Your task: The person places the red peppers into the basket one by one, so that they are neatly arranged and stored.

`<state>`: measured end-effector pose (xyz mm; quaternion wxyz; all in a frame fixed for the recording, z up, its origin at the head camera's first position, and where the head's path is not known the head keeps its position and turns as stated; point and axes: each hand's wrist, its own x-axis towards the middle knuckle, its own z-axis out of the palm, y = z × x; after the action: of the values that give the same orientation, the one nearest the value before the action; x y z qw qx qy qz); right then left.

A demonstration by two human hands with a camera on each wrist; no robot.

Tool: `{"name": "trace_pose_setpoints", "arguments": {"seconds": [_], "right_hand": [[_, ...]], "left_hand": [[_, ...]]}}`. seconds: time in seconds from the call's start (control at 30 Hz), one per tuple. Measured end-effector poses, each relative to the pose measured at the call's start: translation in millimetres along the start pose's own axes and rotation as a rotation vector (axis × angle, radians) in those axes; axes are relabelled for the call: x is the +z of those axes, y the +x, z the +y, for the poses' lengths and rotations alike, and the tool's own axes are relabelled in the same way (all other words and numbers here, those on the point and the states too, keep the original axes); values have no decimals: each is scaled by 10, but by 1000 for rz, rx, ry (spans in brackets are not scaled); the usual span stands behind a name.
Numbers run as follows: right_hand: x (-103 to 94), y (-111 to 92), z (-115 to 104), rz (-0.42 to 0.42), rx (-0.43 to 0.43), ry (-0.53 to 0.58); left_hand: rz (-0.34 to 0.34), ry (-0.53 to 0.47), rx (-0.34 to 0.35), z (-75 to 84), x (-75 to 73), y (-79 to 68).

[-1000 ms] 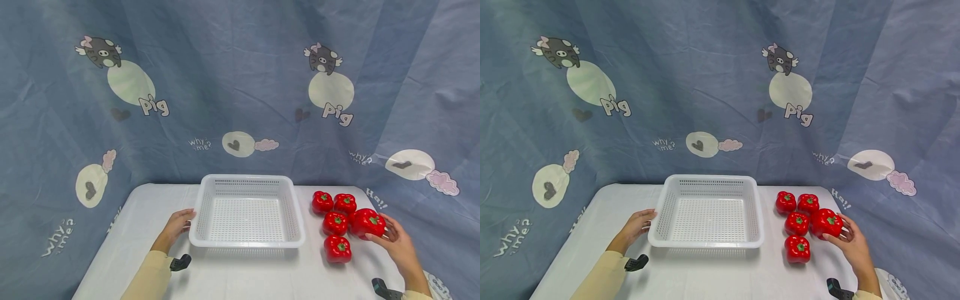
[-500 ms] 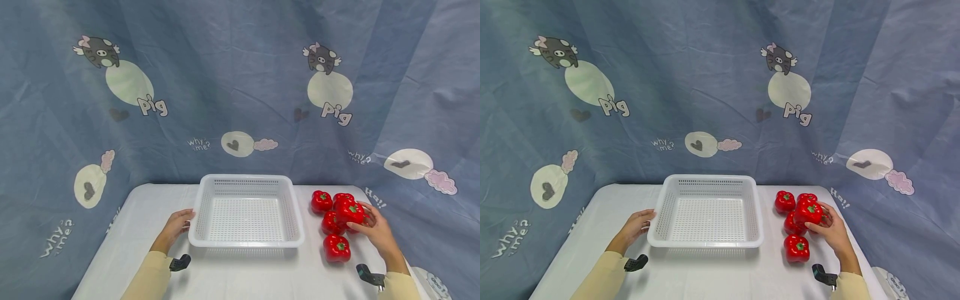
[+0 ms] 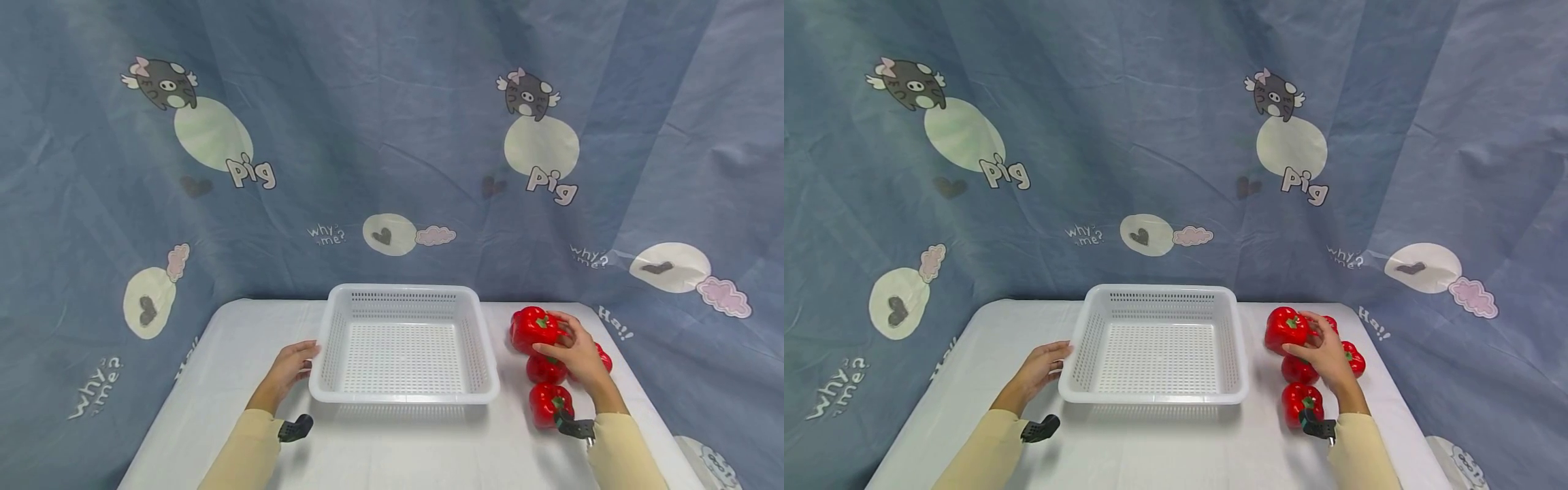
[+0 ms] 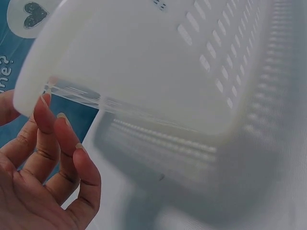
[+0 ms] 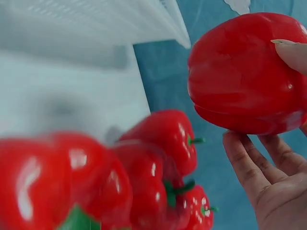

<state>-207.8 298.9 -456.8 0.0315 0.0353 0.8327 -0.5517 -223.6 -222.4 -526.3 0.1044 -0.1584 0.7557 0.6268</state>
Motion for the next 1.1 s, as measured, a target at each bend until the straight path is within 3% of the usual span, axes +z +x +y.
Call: {"name": "trace_pose_setpoints", "arguments": {"seconds": [0.17,0.47,0.73,1.1], "right_hand": [[114,114,-57,-31,21,31],[333,283,-142,-81,-29,72],[495,402,-214,-105,3,70],[727,518,-292,-134,-80,78]], "left_hand": [[-3,-1,0,3,-5,-16],[-9,-2,1,0,-16,-19],[-17,4,-4,-29,-29,16],[-12,6,0,-35,-35,25]]}}
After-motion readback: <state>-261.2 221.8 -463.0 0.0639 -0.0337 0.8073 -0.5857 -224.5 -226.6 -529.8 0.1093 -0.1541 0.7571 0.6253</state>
